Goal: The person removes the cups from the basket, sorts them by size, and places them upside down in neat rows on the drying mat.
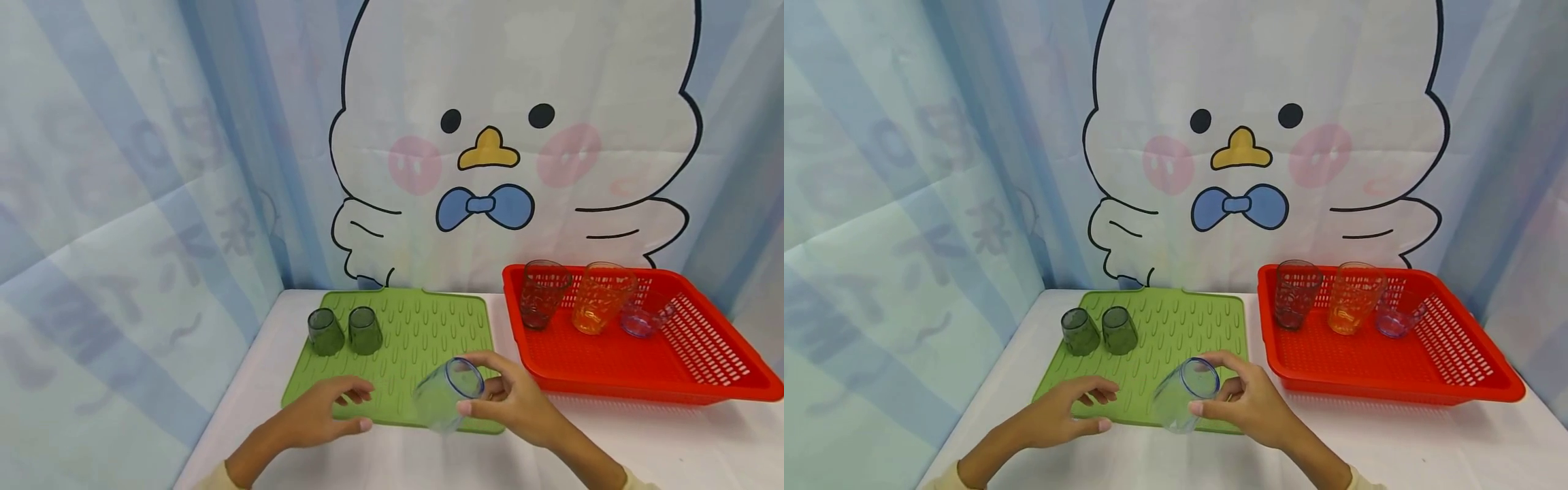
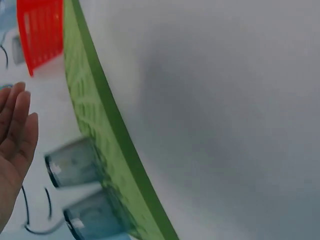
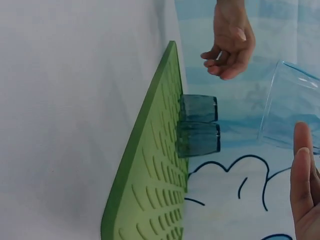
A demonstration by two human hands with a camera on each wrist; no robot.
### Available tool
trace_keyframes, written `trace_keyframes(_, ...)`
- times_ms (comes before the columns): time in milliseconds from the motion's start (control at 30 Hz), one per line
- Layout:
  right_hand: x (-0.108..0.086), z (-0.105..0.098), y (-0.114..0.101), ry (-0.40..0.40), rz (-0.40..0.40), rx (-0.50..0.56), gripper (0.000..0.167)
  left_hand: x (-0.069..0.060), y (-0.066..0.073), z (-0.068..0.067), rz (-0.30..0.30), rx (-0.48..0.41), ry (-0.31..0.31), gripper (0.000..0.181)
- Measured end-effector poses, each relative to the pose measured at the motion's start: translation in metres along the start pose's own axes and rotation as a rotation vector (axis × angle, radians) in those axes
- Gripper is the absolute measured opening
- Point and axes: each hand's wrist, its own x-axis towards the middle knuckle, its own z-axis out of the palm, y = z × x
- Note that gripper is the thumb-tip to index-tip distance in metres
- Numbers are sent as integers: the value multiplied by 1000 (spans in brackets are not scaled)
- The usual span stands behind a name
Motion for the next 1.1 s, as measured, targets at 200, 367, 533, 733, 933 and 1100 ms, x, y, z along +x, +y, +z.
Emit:
trace_keyframes(200,10,-1,3,36,51,-69,51,-7,-35,-23,-40,59,54,50)
trace_keyframes(367,20,-1,10,54,92,-125,52,-13,-59,-37,-61,83,60,49)
trace_keyframes(533,31,-1,15,65,95,-174,54,-16,-73,-47,-60,152,82,48)
trace_keyframes(733,48,-1,21,85,151,-246,58,-16,-84,-55,-75,188,51,48)
trace_keyframes(933,68,0,26,98,185,-279,62,-16,-91,-55,-117,153,8,46)
trace_keyframes(1100,87,4,29,122,194,-314,63,-15,-94,-54,-116,153,1,45)
